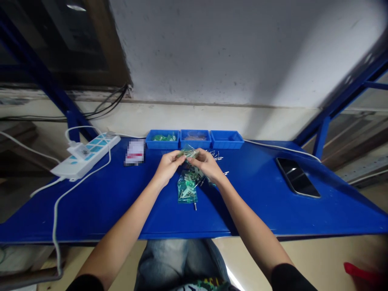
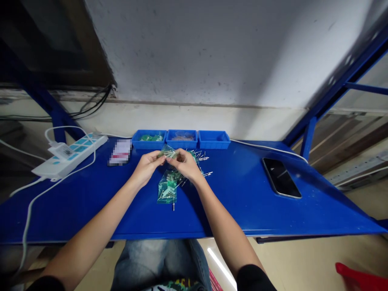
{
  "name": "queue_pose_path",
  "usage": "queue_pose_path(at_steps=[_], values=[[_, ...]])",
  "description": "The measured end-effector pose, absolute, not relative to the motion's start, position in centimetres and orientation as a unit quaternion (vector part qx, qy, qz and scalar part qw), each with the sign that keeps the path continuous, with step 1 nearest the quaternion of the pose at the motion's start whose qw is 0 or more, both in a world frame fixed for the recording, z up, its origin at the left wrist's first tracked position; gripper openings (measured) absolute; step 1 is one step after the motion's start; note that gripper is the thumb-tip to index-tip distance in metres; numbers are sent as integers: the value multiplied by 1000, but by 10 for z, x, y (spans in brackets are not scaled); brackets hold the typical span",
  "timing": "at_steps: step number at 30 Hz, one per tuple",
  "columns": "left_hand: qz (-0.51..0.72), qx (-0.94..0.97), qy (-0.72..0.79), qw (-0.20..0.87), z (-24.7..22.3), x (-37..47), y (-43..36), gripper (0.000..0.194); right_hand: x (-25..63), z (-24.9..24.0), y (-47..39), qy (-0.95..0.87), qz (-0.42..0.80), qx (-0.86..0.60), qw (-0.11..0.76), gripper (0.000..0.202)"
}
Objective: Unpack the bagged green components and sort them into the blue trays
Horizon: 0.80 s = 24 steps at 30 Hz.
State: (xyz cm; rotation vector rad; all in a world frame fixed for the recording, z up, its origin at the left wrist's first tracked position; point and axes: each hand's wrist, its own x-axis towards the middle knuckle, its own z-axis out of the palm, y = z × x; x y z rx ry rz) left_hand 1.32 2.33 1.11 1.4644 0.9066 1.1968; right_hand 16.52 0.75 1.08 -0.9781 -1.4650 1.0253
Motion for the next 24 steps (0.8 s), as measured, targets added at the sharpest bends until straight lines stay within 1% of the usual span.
queue_pose_path(at_steps=[4,7,10,13,16,19,24], values=[[480,662,385,427,10,10,26,22,170,12,9,-603,436,-404,532,27],[469,701,391,368,8,8,26,23,171,8,11,-614,438,-413,510,25],[465,723,390,332,10,8,25,23,170,6,11,-629,436,-417,491,22],[437,770,395,243,13,8,21,20,173,7,9,-644,432,-425,468,19],[389,821,384,163,17,8,18,20,178,11,8,-668,394,-469,421,17],[366,845,365,138,18,8,16,22,181,14,7,-687,352,-505,385,18],[361,851,361,122,19,7,16,23,179,18,4,-700,321,-521,369,13]])
